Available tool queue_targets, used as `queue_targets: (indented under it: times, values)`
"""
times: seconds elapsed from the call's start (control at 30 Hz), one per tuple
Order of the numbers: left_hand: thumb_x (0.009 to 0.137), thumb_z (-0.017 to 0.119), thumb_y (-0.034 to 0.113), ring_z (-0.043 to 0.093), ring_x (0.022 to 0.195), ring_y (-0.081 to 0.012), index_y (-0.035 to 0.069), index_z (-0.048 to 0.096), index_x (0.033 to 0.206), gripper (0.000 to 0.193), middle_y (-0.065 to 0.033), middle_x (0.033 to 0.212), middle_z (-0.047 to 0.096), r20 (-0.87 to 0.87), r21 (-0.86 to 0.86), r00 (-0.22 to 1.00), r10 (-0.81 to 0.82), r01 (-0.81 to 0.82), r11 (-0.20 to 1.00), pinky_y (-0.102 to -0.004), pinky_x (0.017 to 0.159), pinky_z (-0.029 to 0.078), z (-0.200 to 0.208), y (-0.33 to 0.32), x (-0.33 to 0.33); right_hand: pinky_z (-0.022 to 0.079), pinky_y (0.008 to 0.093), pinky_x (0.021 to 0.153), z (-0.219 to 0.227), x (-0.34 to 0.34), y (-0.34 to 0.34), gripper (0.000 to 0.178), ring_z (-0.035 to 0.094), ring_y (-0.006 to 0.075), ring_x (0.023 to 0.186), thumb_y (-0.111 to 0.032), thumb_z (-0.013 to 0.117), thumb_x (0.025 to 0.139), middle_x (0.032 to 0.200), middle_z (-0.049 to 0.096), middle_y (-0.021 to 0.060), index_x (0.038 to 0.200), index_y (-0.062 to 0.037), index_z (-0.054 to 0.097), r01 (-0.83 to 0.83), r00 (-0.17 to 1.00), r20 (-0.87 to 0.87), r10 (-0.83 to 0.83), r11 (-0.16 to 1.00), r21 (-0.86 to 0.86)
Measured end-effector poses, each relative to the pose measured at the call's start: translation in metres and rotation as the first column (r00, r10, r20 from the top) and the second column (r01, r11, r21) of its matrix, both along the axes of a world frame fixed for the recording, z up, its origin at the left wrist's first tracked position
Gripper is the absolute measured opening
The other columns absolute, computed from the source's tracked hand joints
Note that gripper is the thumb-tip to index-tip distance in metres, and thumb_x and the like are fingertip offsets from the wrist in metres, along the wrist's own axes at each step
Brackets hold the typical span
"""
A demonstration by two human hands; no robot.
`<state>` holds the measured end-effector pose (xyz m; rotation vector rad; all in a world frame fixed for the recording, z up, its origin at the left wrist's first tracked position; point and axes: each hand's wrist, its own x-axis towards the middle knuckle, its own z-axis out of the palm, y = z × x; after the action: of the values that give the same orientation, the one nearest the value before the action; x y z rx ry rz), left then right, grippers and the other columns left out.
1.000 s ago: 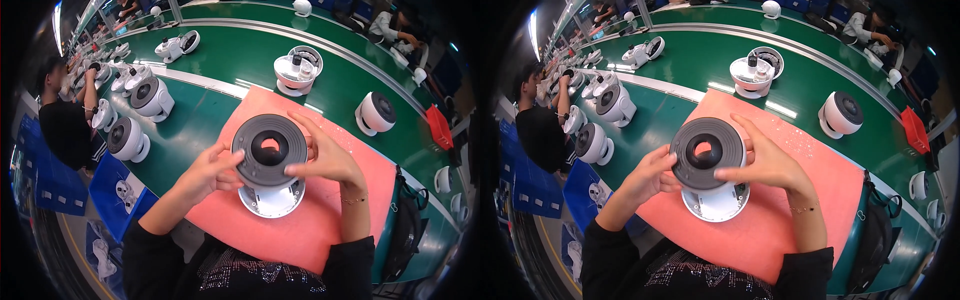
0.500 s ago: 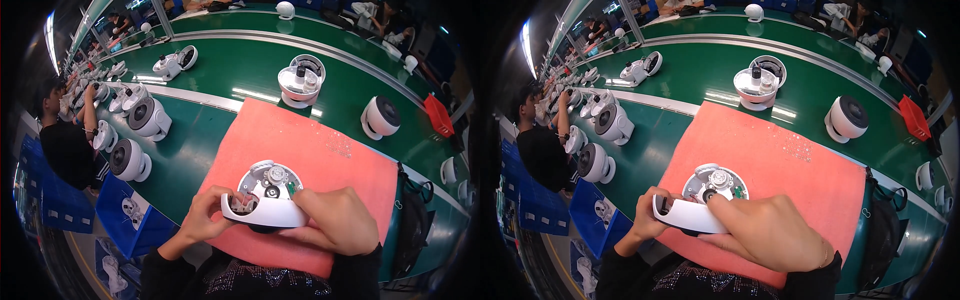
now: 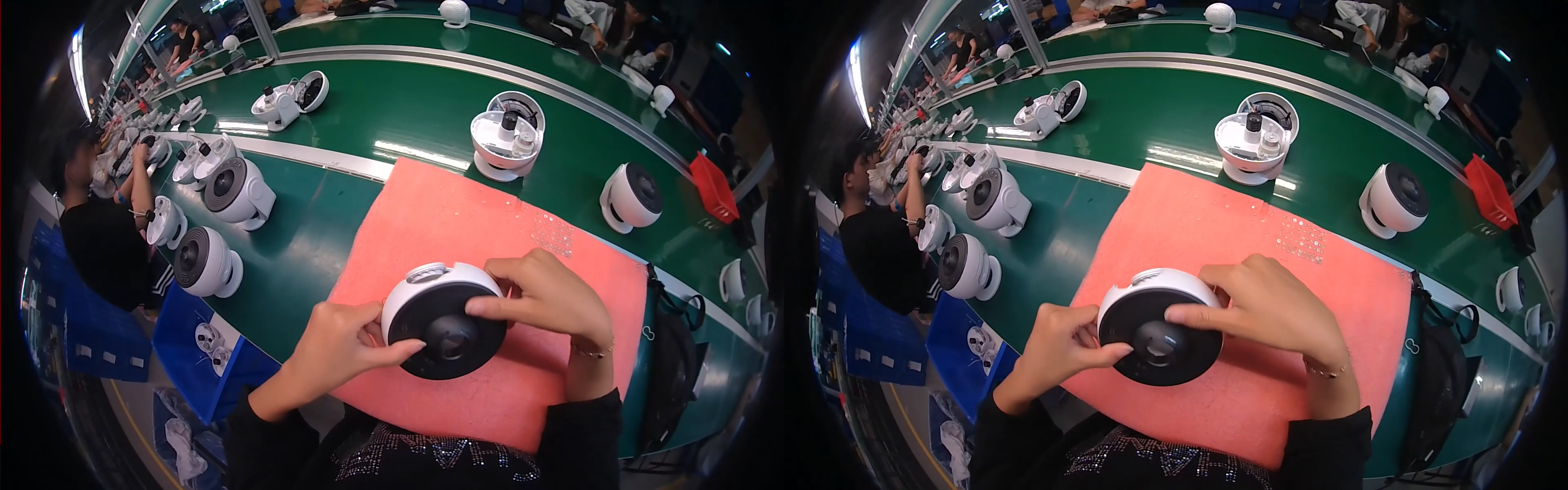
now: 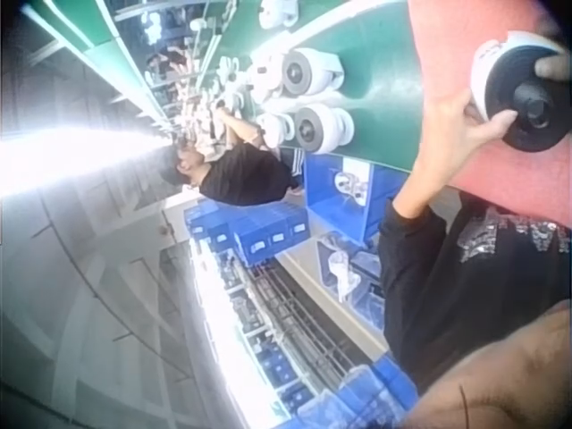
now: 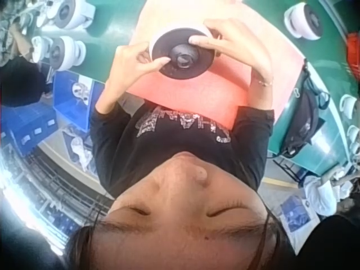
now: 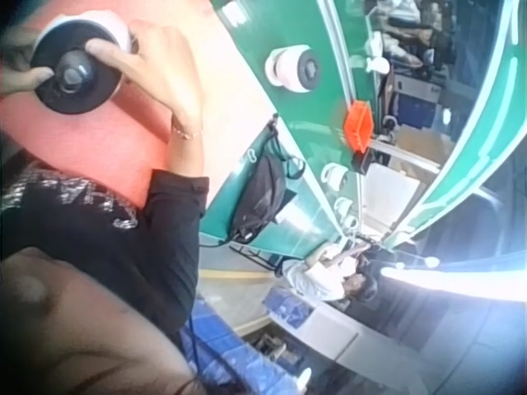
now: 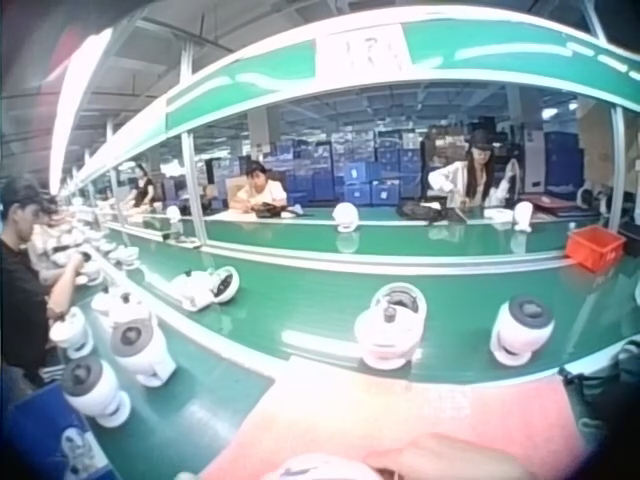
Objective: Assembling components of a spherical security camera on a factory production line.
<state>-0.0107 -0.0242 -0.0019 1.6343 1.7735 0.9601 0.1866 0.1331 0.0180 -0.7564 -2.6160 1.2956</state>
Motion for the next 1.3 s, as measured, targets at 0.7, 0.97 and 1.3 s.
queue_targets:
  times: [0.7,0.97,1.3]
  values:
    - [0.085,0.056,0.027,0.025,0.130,-0.0473,-0.001,0.058,0.114,0.041,-0.0280,0.141,0.027,-0.146,0.092,0.963,-0.225,0.240,0.966,-0.0489,0.103,0.029,-0.056,-0.034,-0.004,0.042,0.0241,0.049,0.004,-0.007,0.022,0.036,0.056,0.0146,0.049,-0.035,0.068,0.077,0.056,0.054,0.0078,0.073,-0.0008,0.058,-0.256,0.962,-0.115,0.246,0.963,-0.085]
    - [0.086,0.054,0.040,0.021,0.132,-0.0470,0.000,0.062,0.108,0.046,-0.0311,0.140,0.025,-0.047,0.201,0.992,-0.120,0.127,0.971,-0.0457,0.101,0.031,-0.057,-0.024,-0.019,0.040,0.0217,0.043,-0.013,-0.023,0.010,0.037,0.055,0.0105,0.044,-0.035,0.065,0.081,0.050,0.053,0.0052,0.074,0.0012,0.063,-0.049,0.998,0.032,0.063,0.943,-0.329]
    - [0.065,0.078,0.034,0.063,0.052,-0.0215,-0.003,0.062,0.065,0.040,-0.0117,0.056,0.061,-0.061,-0.103,0.998,0.008,-0.015,0.995,-0.0285,0.053,0.049,-0.015,0.010,-0.018,0.036,0.0290,0.043,-0.023,-0.023,0.009,0.047,0.050,0.0166,0.041,-0.038,0.059,0.084,0.045,0.047,0.0090,0.059,0.0005,0.057,-0.014,0.994,0.109,0.011,0.999,0.030]
